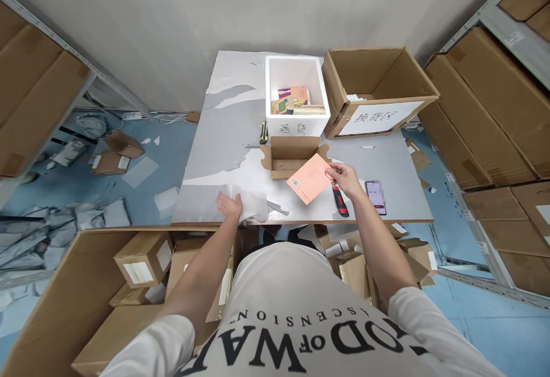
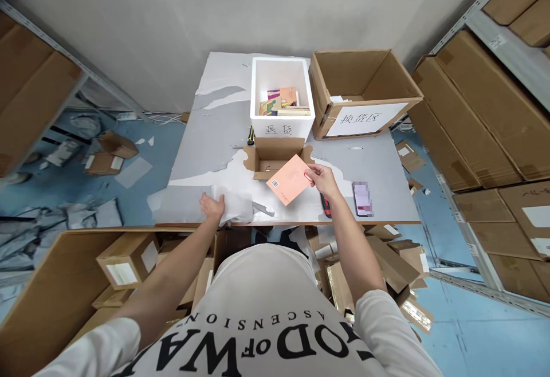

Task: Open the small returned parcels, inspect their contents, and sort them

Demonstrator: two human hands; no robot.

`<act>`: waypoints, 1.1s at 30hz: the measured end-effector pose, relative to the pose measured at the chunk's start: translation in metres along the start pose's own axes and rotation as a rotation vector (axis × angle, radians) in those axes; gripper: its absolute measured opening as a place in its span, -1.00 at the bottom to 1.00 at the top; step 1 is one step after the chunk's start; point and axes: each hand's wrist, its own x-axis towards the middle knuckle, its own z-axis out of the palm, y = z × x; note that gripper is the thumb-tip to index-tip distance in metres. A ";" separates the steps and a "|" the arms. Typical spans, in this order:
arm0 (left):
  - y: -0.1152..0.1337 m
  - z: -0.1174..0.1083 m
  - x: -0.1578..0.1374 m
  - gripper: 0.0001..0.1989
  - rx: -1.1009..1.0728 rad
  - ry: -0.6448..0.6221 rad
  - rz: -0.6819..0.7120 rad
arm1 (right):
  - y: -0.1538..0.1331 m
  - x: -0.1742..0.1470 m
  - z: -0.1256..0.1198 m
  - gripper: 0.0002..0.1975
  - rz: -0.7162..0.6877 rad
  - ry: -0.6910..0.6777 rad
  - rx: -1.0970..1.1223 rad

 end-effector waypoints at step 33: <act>0.078 -0.005 -0.137 -0.55 -1.040 -0.577 0.371 | -0.051 -0.010 -0.006 -0.74 -0.366 -0.352 -0.298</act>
